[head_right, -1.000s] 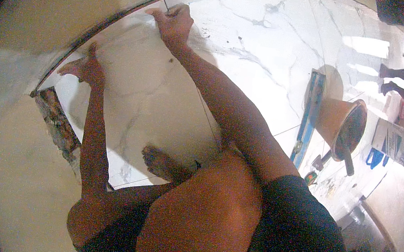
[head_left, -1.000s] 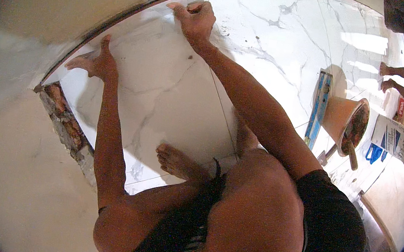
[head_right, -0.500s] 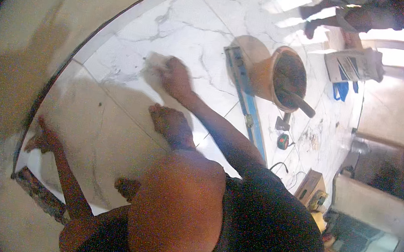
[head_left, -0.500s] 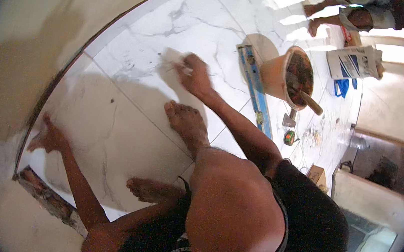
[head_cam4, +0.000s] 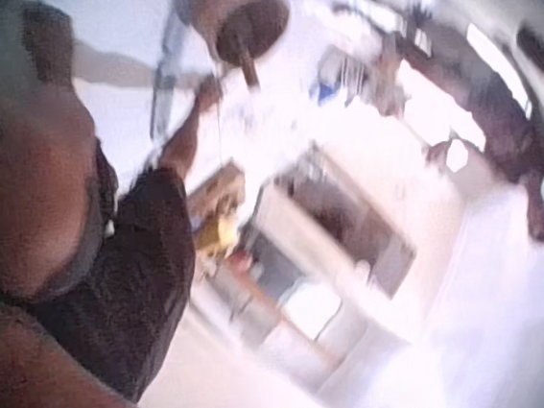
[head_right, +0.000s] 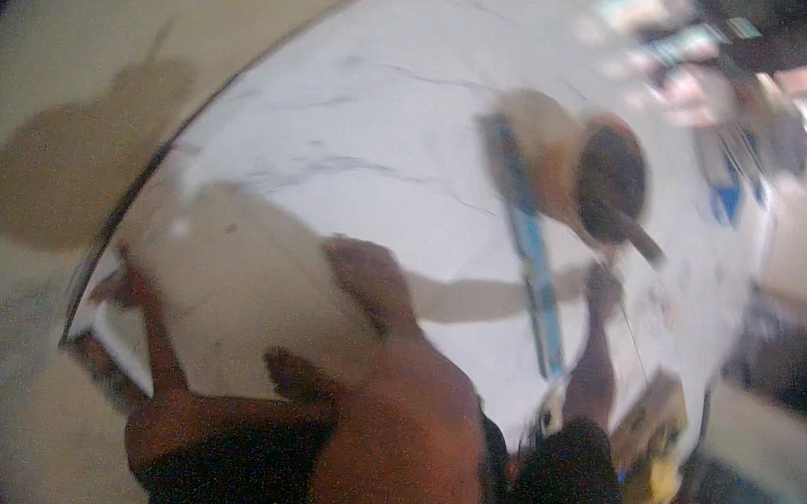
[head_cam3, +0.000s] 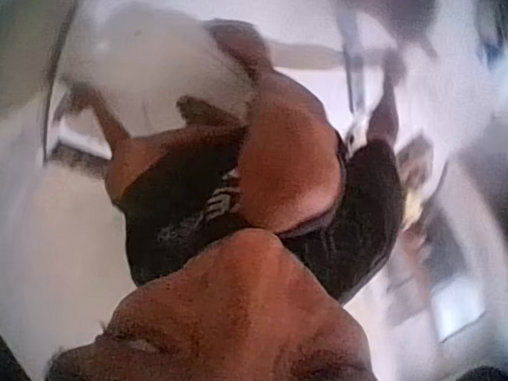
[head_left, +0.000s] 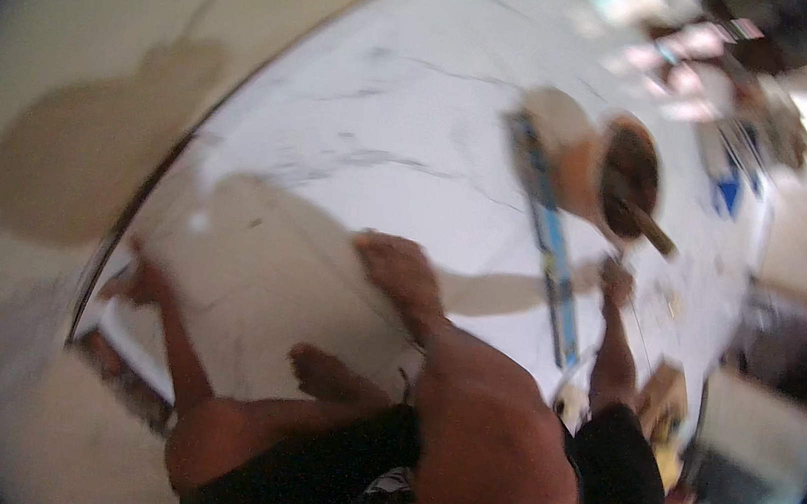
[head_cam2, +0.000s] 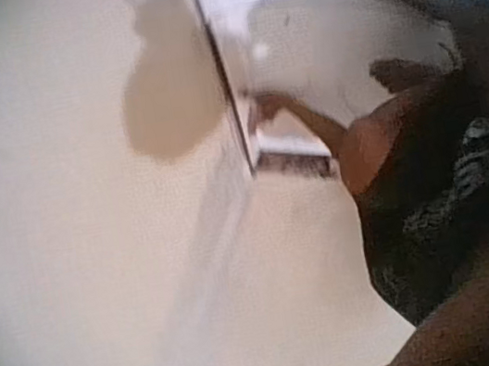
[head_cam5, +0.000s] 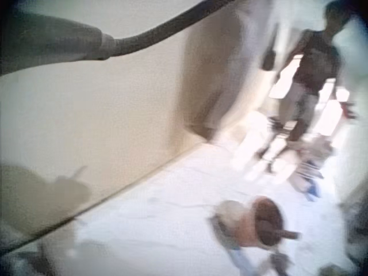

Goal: The person applies adhesive to a rectangular tile using a trowel, then places the tile on the floor and taps it with a hammer to secure it.

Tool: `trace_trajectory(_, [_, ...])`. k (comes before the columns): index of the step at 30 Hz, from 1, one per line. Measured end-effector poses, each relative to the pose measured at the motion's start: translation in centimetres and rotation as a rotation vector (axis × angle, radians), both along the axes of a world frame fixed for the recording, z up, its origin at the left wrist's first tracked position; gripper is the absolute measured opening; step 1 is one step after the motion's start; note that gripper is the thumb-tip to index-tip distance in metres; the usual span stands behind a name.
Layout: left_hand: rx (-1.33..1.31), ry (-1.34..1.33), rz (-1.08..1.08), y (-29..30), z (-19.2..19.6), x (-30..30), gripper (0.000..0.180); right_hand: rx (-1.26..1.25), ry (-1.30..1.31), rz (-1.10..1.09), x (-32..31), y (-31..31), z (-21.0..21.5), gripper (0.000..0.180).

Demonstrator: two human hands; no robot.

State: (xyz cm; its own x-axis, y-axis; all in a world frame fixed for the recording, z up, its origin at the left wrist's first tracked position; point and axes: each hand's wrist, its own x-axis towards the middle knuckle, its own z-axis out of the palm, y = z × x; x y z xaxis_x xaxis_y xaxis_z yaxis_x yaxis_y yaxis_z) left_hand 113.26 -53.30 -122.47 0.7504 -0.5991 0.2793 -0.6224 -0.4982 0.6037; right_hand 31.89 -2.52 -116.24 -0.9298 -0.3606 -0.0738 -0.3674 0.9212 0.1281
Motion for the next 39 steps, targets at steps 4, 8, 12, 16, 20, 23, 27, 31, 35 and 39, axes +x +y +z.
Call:
trace_trajectory(4, [-0.058,0.061,0.014,0.7,0.8,-0.4,0.152,-0.477,-0.122,0.061,-3.0,-0.7,-0.2,0.051])
trace_trajectory(8, [-0.063,0.133,0.021,0.7,1.8,-1.1,0.150,-0.483,-0.073,0.033,-3.4,-1.8,0.7,0.049])
trace_trajectory(12, [-0.024,0.143,0.044,1.0,2.9,-1.3,0.148,-0.442,-0.047,0.057,-2.6,-3.8,2.1,0.047])
trace_trajectory(16, [-0.013,0.101,0.034,0.9,2.7,-1.7,0.149,-0.396,-0.035,0.141,1.6,-7.5,4.0,0.045])
trace_trajectory(20, [-0.010,0.089,0.020,0.7,2.1,-1.7,0.150,-0.340,-0.113,0.288,10.2,-13.4,6.5,0.043])
trace_trajectory(23, [-0.058,0.077,0.001,0.7,1.4,-1.3,0.150,-0.268,-0.252,0.412,18.7,-19.1,8.1,0.042])
trace_trajectory(27, [-0.146,0.081,-0.004,0.8,0.3,-1.0,0.152,-0.136,-0.495,0.615,32.3,-26.8,8.8,0.041])
trace_trajectory(31, [0.039,0.019,-0.027,0.6,-0.2,-1.3,0.141,0.035,-0.678,0.805,44.2,-32.0,9.7,0.041])
trace_trajectory(35, [0.084,0.166,-0.097,1.4,0.9,-1.6,0.140,0.135,-0.657,0.942,42.8,-33.8,18.2,0.028])
trace_trajectory(39, [0.238,0.177,-0.214,1.8,3.2,-1.1,0.138,0.229,-0.585,1.046,32.4,-36.0,30.5,0.026])
